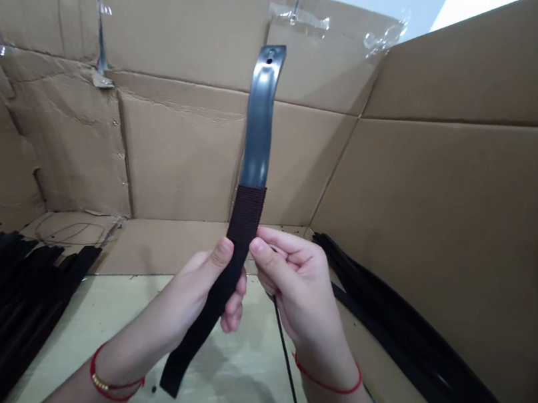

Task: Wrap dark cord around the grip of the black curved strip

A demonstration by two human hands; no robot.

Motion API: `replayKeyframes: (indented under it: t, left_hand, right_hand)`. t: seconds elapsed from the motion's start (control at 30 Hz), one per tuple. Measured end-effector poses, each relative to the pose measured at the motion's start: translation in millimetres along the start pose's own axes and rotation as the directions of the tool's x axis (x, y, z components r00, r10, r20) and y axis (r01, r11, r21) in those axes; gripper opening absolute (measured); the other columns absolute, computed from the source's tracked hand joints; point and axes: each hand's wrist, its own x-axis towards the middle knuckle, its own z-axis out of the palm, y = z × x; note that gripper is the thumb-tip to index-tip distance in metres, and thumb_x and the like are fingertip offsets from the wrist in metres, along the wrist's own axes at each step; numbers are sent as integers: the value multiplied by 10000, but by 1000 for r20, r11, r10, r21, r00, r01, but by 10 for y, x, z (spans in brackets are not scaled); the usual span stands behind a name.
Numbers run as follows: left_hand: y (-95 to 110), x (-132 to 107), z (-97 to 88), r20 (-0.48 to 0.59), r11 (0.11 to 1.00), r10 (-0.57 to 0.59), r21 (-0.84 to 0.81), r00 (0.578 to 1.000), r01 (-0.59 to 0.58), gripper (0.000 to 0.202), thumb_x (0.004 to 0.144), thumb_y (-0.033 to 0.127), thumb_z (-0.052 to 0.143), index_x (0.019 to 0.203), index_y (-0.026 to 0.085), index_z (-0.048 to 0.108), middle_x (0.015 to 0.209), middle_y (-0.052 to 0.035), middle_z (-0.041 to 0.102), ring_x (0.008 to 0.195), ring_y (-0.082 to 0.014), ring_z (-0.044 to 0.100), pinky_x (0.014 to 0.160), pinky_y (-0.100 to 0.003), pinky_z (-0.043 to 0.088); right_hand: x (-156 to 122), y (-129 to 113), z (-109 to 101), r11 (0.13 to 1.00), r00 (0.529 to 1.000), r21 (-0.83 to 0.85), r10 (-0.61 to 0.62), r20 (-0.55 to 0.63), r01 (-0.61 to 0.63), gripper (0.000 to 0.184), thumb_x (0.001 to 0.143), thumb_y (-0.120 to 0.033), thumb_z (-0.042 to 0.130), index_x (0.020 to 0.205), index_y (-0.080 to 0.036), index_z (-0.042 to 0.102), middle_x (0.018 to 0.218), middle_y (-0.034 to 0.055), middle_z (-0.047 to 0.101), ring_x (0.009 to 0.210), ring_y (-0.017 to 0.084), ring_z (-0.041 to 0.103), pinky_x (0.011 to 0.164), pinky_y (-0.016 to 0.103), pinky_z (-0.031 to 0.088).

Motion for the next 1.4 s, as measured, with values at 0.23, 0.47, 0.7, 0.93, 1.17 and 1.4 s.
replayKeyframes:
  t: [0.23, 0.47, 0.7, 0.93, 1.17, 1.4]
  left_hand:
    - [7, -82, 12, 96, 997, -23, -67, 995, 30, 650, 885, 695, 373, 594, 136, 534, 341, 57, 336, 226, -56, 291, 246, -151, 221]
    - [71, -95, -8, 15, 1000, -9, 22, 1000, 9, 611, 915, 642, 381, 612, 132, 527, 379, 58, 342, 274, -36, 289, 297, -136, 237]
    - [109, -100, 35, -61, 998, -30, 46, 998, 32, 533, 921, 568, 453, 616, 134, 506, 427, 63, 337, 332, -25, 283, 341, -135, 207]
    - [107, -51, 42, -134, 999, 1, 52, 991, 6, 529, 911, 566, 477, 615, 130, 511, 425, 62, 346, 324, -21, 285, 330, -128, 208]
    - [96, -111, -6, 60, 996, -83, -33, 995, 85, 554, 924, 588, 416, 598, 147, 497, 377, 69, 313, 267, -23, 238, 279, -128, 179]
    - [91, -85, -29, 94, 955, -24, 296, 995, -5, 553, 943, 638, 295, 843, 159, 552, 515, 30, 469, 419, -69, 443, 418, -163, 367]
  right_hand:
    - [14, 22, 23, 990, 966, 56, 116, 231, -132, 330, 787, -383, 749, 1054, -189, 751, 544, -2, 603, 527, 119, 570, 509, 217, 450]
    - [-6, -77, 45, 994, 996, -67, -88, 23, 89, 81, 754, -280, 777, 776, -202, 785, 439, -50, 465, 554, 116, 574, 655, 242, 536]
    - [-53, -116, 78, 936, 959, -263, -267, -95, 235, 56, 756, -132, 712, 737, -160, 757, 542, -10, 630, 452, 85, 543, 433, 174, 450]
    - [-45, -84, 91, 915, 955, -352, -261, -142, 198, 84, 769, -184, 703, 786, -128, 763, 619, 35, 675, 479, 86, 522, 431, 186, 420]
    - [5, 7, 35, 999, 998, -45, -3, 55, 5, 277, 761, -360, 766, 928, -139, 769, 421, -56, 409, 423, 90, 459, 420, 200, 402]
    - [-24, 17, 94, 1000, 997, 9, -16, 81, 15, 226, 759, -343, 775, 868, -147, 751, 618, 29, 657, 482, 122, 593, 461, 221, 501]
